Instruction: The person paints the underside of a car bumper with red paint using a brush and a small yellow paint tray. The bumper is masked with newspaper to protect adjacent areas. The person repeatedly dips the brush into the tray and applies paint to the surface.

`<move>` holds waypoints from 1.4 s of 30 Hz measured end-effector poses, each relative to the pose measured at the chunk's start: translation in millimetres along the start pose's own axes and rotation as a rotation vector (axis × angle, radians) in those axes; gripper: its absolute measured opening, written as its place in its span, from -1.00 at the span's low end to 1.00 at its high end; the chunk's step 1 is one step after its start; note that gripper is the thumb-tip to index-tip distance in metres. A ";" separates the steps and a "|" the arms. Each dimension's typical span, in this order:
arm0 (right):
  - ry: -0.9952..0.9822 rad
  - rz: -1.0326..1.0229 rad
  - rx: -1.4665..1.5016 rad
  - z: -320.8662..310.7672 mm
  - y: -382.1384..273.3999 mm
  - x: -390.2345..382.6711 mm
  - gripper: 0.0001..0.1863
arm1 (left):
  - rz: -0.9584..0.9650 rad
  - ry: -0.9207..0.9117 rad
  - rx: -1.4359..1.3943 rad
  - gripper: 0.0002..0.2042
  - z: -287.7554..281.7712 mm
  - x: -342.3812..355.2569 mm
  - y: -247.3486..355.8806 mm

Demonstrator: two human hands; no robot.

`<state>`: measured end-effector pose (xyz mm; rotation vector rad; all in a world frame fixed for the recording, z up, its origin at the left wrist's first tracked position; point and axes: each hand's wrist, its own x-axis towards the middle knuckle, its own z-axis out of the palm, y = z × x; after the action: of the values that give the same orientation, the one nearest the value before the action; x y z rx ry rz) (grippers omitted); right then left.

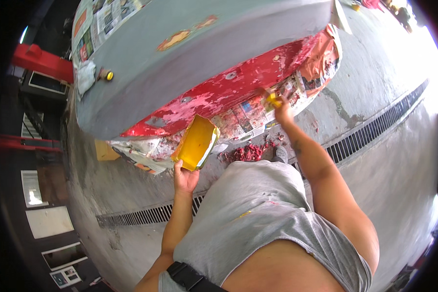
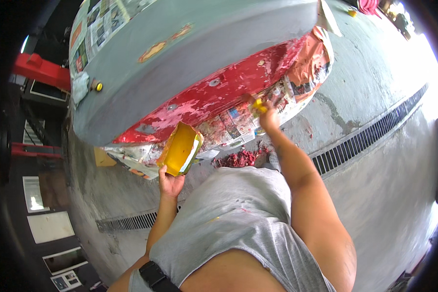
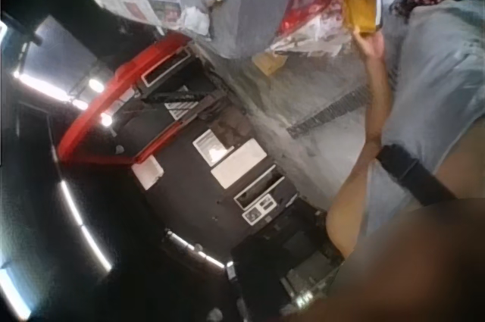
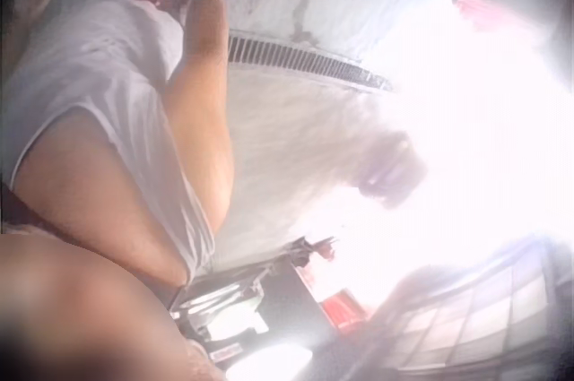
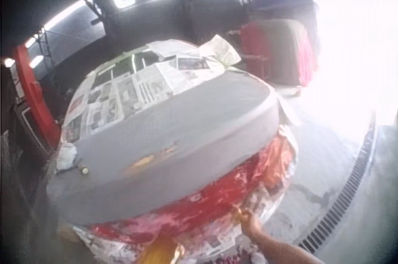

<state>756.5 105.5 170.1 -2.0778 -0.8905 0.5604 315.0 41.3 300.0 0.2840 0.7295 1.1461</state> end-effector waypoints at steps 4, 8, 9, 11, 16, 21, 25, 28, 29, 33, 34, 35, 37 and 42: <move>0.062 -0.167 0.001 -51.3 37.1 52.8 -0.68 | 0.020 -0.004 0.023 -0.40 -23.5 -1.9 8.0; -0.152 -0.254 0.037 -85.4 -6.0 14.2 -0.69 | 0.045 -0.010 0.045 -0.40 -37.9 4.0 9.0; -0.195 -0.271 0.048 -90.5 -30.8 -4.7 -0.69 | 0.048 -0.033 0.055 -0.40 -40.4 7.5 8.4; -0.306 -0.387 0.134 -98.0 -89.2 -44.8 -0.69 | 0.043 -0.051 0.058 -0.41 -45.0 11.1 8.8; -0.491 -0.645 -0.177 -101.5 -211.6 -118.6 -0.76 | 0.017 -0.086 0.055 -0.43 -40.6 21.2 4.7; -0.498 -0.944 -0.619 -76.5 -256.4 -155.0 -0.76 | -0.018 -0.125 0.078 -0.38 -31.9 25.1 -5.4; -0.483 -0.943 -0.866 -52.5 -262.2 -169.8 -0.79 | -0.002 -0.106 0.079 -0.51 -29.9 29.0 -19.6; -0.556 -0.809 -0.947 -39.1 -253.7 -176.9 -0.81 | -0.011 -0.053 0.132 -0.50 -33.5 33.7 -29.9; -0.568 -0.787 -0.912 -36.1 -247.9 -178.8 -0.81 | -0.005 -0.048 0.167 -0.49 -35.8 35.4 -32.3; -0.580 -0.640 -0.601 -31.2 -211.8 -181.4 -0.77 | -0.021 -0.050 0.221 -0.47 -44.7 37.4 -35.3; -0.574 -0.589 -0.516 -31.6 -200.7 -180.8 -0.75 | -0.050 -0.036 0.227 -0.47 -45.1 38.7 -33.9; -0.579 -0.569 -0.417 -33.1 -189.4 -179.4 -0.72 | -0.037 -0.067 0.215 -0.48 -44.7 39.2 -31.6; -0.579 -0.510 -0.224 -37.4 -167.8 -176.6 -0.65 | -0.067 -0.063 0.226 -0.49 -39.8 40.1 -28.2; -0.617 -0.247 0.143 -51.7 -131.7 -178.3 -0.71 | -0.050 -0.167 0.152 -0.48 -18.1 43.3 -22.4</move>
<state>619.9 4.3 321.4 -1.6452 -1.3841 1.1214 328.6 68.3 257.8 0.4806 0.6731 1.0079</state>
